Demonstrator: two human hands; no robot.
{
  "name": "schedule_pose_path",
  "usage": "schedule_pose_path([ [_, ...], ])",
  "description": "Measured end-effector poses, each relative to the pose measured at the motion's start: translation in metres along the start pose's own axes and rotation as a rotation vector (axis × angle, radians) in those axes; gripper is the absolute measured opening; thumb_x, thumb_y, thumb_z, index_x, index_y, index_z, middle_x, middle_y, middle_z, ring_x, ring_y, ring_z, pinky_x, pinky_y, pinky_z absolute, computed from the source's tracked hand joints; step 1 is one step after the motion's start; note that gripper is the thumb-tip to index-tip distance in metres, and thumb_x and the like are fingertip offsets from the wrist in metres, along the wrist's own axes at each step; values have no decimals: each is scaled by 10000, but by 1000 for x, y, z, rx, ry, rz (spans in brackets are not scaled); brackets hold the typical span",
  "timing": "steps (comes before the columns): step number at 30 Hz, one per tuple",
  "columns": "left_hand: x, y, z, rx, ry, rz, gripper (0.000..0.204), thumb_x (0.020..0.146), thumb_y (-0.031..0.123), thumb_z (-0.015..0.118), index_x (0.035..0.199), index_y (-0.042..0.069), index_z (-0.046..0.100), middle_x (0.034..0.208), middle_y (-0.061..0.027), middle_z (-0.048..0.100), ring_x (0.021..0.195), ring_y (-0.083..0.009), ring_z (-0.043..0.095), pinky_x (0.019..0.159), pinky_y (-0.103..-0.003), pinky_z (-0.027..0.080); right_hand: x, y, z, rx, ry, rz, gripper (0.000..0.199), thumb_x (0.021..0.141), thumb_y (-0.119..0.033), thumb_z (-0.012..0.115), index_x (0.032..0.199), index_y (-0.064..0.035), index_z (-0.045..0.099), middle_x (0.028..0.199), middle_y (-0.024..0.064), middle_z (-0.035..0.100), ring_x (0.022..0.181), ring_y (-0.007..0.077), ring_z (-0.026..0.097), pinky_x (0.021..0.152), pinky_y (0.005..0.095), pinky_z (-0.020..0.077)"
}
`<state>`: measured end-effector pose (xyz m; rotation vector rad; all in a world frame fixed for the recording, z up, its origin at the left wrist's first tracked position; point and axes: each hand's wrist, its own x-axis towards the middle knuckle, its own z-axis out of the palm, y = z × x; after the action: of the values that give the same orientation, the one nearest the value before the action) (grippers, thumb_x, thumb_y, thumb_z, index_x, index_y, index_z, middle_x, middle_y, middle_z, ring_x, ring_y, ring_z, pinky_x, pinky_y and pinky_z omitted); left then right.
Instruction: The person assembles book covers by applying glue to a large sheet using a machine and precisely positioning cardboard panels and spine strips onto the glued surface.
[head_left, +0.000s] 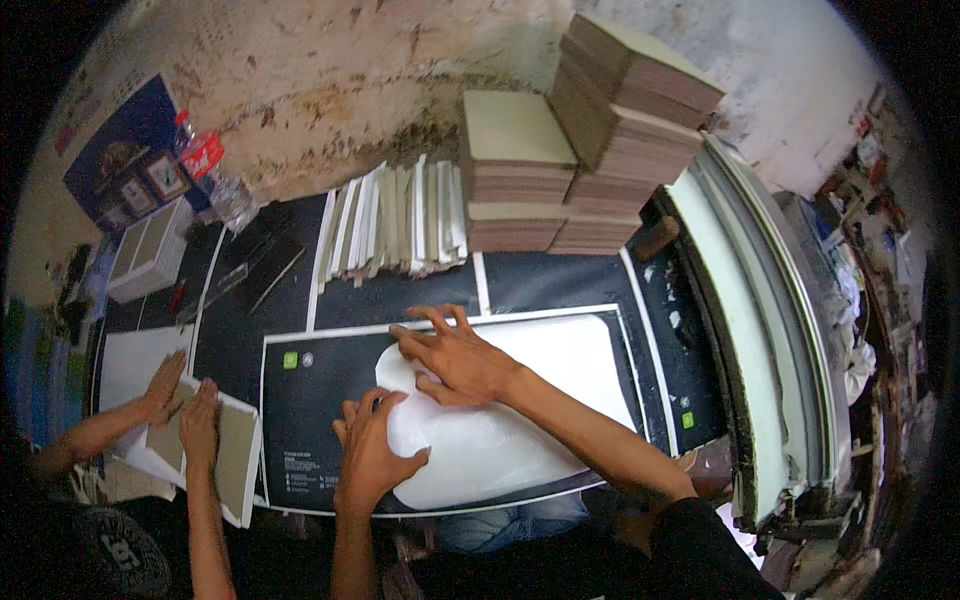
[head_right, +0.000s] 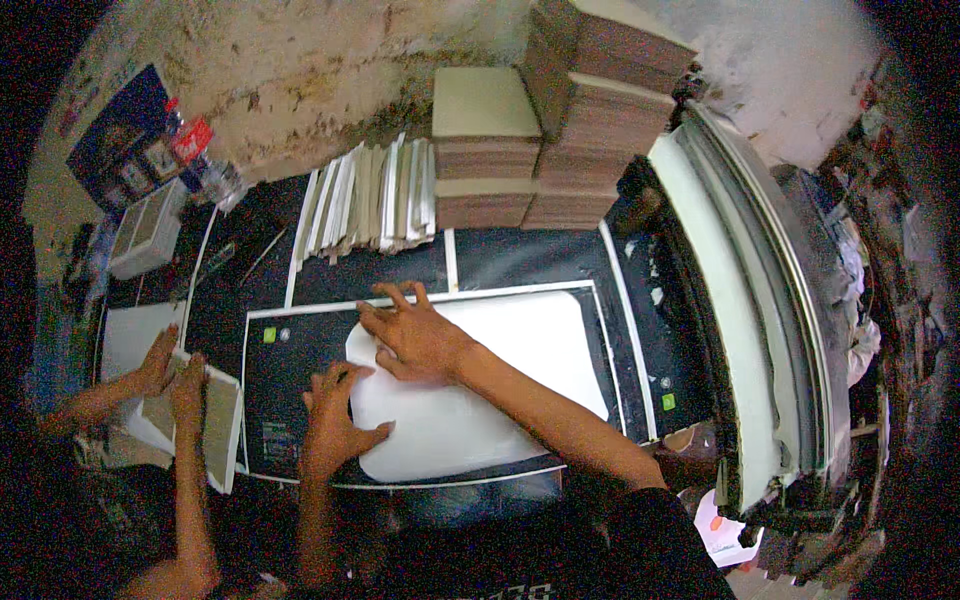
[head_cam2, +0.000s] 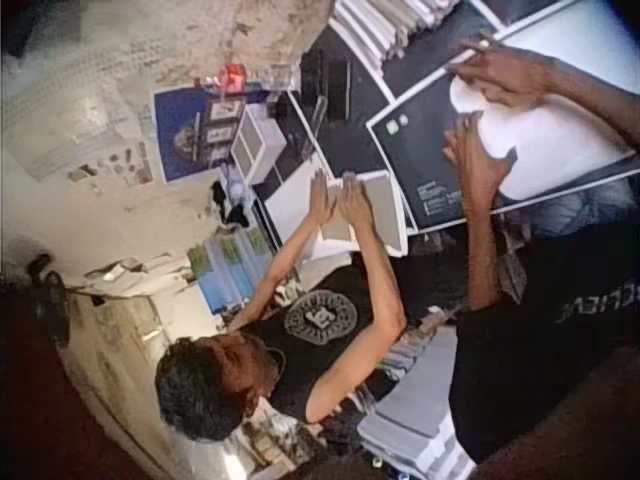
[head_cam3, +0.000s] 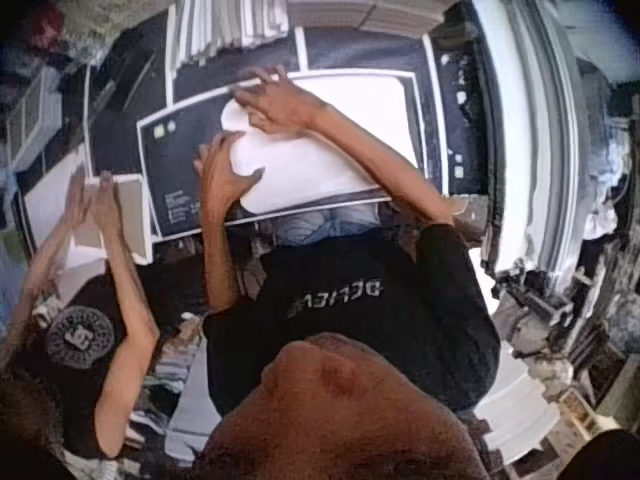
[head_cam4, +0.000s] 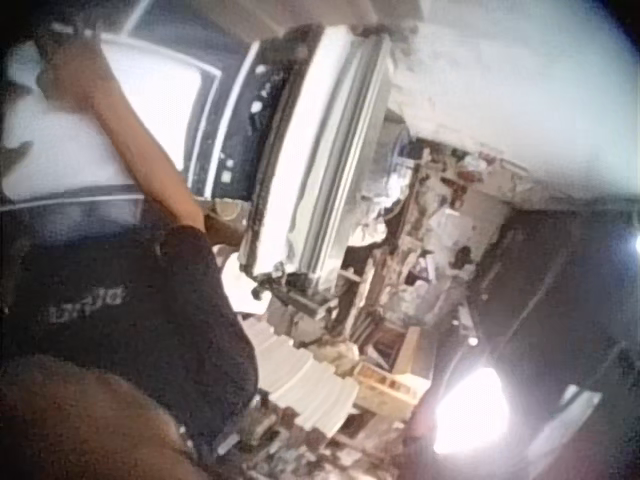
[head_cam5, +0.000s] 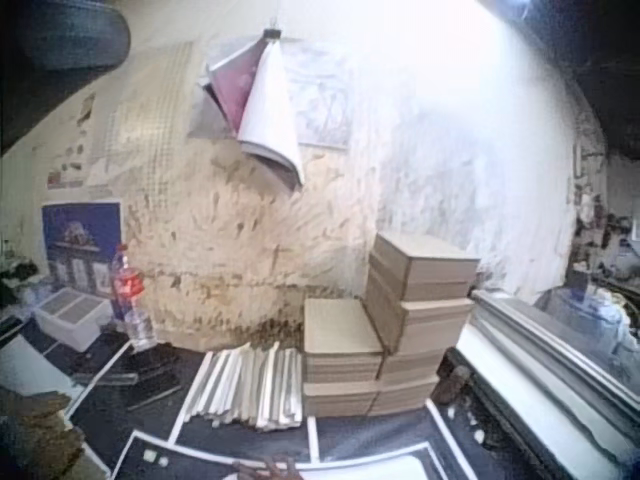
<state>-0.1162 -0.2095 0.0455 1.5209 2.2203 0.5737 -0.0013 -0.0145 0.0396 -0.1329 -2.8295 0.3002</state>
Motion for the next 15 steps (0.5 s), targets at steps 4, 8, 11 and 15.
schedule_pose_path([
  [4, 5, 18, -10, 119, -37, 8, 772, 608, 240, 885, 1295, 50, 587, 1327, -163, 464, 1225, -341, 402, 1025, -472, 329, -20, 3, -51, -17, 128, 48, 429, 870, -184, 663, 1273, -57, 584, 1290, 100, 637, 1320, 314, 447, 1076, 503, 327],
  [8, 3, 33, -14, 139, -72, 43, 720, 647, 216, 870, 1282, 33, 585, 1329, -184, 440, 1233, -338, 382, 1033, -464, 329, -43, 36, -87, -83, 269, 220, 407, 827, -88, 735, 1217, -87, 618, 1143, 110, 662, 1082, 297, 583, 932, 419, 456],
  [11, 1, 43, -17, 109, -51, 53, 677, 680, 200, 853, 1281, 41, 585, 1316, -180, 444, 1229, -334, 387, 1031, -459, 324, -34, 68, -111, -214, 427, 288, 591, 818, -110, 752, 1353, -96, 500, 1216, 152, 629, 1129, 358, 566, 976, 448, 445],
  [15, 0, 60, -23, 97, -59, 77, 637, 697, 194, 844, 1269, 78, 589, 1299, -170, 454, 1237, -340, 396, 1038, -484, 316, 8, 149, -144, -449, 445, 322, 822, 803, -142, 761, 1476, -47, 299, 1260, 214, 595, 1232, 417, 509, 1080, 527, 368],
])
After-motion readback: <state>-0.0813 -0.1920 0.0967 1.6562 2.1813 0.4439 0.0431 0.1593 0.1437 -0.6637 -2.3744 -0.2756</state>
